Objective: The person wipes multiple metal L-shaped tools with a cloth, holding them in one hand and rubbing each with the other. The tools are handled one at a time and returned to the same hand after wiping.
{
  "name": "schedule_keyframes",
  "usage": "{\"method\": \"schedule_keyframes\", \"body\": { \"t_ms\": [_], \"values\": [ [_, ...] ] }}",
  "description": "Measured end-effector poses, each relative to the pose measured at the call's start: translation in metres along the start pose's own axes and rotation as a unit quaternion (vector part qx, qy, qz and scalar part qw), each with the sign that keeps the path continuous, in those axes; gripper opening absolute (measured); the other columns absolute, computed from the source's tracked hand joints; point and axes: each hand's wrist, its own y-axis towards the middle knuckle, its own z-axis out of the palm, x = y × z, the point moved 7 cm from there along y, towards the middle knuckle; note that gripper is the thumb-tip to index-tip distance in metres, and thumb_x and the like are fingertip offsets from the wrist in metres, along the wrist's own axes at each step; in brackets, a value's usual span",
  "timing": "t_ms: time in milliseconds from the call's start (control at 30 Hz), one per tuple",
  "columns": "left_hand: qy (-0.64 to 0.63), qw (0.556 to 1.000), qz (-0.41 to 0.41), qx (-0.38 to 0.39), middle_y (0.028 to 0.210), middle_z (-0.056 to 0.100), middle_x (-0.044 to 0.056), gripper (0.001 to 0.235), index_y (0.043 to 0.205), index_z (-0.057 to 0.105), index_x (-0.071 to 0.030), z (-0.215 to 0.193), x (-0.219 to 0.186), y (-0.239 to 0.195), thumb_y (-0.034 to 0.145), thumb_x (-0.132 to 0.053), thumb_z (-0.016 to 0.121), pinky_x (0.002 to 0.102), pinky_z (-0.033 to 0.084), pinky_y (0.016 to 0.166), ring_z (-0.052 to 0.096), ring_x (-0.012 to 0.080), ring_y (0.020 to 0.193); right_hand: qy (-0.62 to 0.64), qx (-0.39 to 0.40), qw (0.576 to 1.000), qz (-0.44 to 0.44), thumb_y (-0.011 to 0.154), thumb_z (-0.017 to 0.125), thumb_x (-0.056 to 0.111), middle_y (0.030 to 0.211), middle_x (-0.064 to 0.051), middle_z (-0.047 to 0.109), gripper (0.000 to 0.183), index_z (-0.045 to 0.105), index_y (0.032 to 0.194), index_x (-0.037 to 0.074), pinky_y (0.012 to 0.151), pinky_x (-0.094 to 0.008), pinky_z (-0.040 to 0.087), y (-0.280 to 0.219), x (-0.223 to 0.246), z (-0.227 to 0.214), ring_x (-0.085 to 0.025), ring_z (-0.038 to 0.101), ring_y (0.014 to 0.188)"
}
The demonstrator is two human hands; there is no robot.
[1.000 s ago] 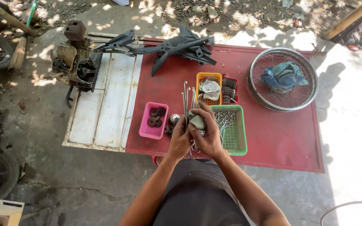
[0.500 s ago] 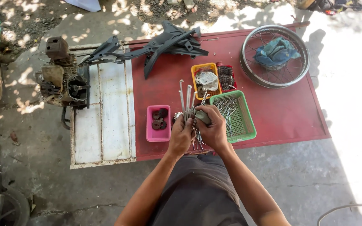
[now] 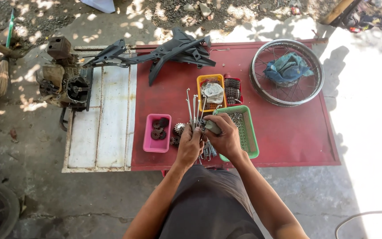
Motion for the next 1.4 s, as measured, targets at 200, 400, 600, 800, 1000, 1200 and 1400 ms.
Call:
{"method": "schedule_keyframes", "body": {
  "t_ms": [200,400,600,800,1000,1200,1400],
  "values": [
    [-0.02,0.999,0.001,-0.028,0.061,0.05,-0.001,0.02,0.104,0.05,-0.008,0.039,0.009,-0.005,0.114,-0.02,0.037,0.02,0.034,0.034,0.036,0.0028,0.039,0.082,0.062,0.995,0.011,0.085,0.072,0.021,0.095,-0.009,0.064,0.018,0.076,0.103,0.019,0.069,-0.04,0.054,0.004,-0.03,-0.013,-0.035,0.067,0.078],
    [-0.009,0.997,0.045,-0.067,0.055,0.043,-0.003,0.023,0.105,0.048,-0.01,0.049,0.002,-0.008,0.116,-0.022,0.032,0.022,0.029,0.032,0.031,0.0009,0.036,0.113,0.135,0.984,-0.037,0.085,0.067,0.0,0.099,-0.015,0.063,0.031,0.075,0.113,0.012,0.073,-0.046,0.055,0.013,-0.019,-0.023,-0.043,0.068,0.086],
    [0.002,0.996,0.05,-0.073,0.055,0.043,-0.003,0.028,0.112,0.049,-0.008,0.038,0.006,-0.007,0.116,-0.027,0.029,0.021,0.031,0.035,0.032,0.0019,0.039,0.175,0.21,0.962,-0.014,0.083,0.065,0.001,0.098,-0.016,0.068,0.031,0.077,0.11,0.008,0.078,-0.046,0.054,0.008,-0.033,-0.002,-0.036,0.07,0.089],
    [0.019,0.997,0.069,-0.019,0.051,0.05,0.002,0.014,0.109,0.049,-0.005,0.018,-0.006,0.003,0.112,-0.015,0.039,0.022,0.033,0.034,0.04,0.0075,0.035,0.154,0.122,0.981,-0.003,0.088,0.064,0.001,0.093,-0.013,0.063,0.027,0.078,0.11,0.01,0.07,-0.038,0.051,0.025,-0.019,0.005,-0.025,0.063,0.077],
    [-0.033,0.996,0.062,0.059,0.071,0.065,0.011,0.004,0.112,0.048,-0.003,-0.014,0.004,0.009,0.108,-0.005,0.047,0.023,0.037,0.036,0.046,0.008,0.04,0.135,0.029,0.99,0.011,0.089,0.065,0.0,0.09,-0.01,0.06,0.025,0.078,0.107,0.009,0.065,-0.036,0.047,0.036,-0.015,0.015,-0.019,0.056,0.073],
    [0.033,0.991,0.067,0.107,0.061,0.052,0.003,0.01,0.1,0.048,-0.006,-0.028,-0.04,0.013,0.107,0.0,0.045,0.018,0.037,0.04,0.047,0.0079,0.044,0.157,0.043,0.986,0.042,0.085,0.064,0.003,0.087,-0.016,0.063,0.022,0.078,0.102,0.005,0.061,-0.037,0.047,0.007,0.007,0.048,-0.022,0.057,0.07],
    [0.069,0.982,0.022,0.176,0.057,0.052,0.003,0.01,0.097,0.053,-0.003,-0.03,-0.046,0.003,0.106,-0.001,0.049,0.02,0.035,0.04,0.046,0.0097,0.044,0.143,-0.031,0.986,0.074,0.087,0.06,0.005,0.085,-0.012,0.061,0.023,0.076,0.104,0.004,0.053,-0.03,0.043,0.003,0.011,0.035,-0.016,0.049,0.065]
  ]
}}
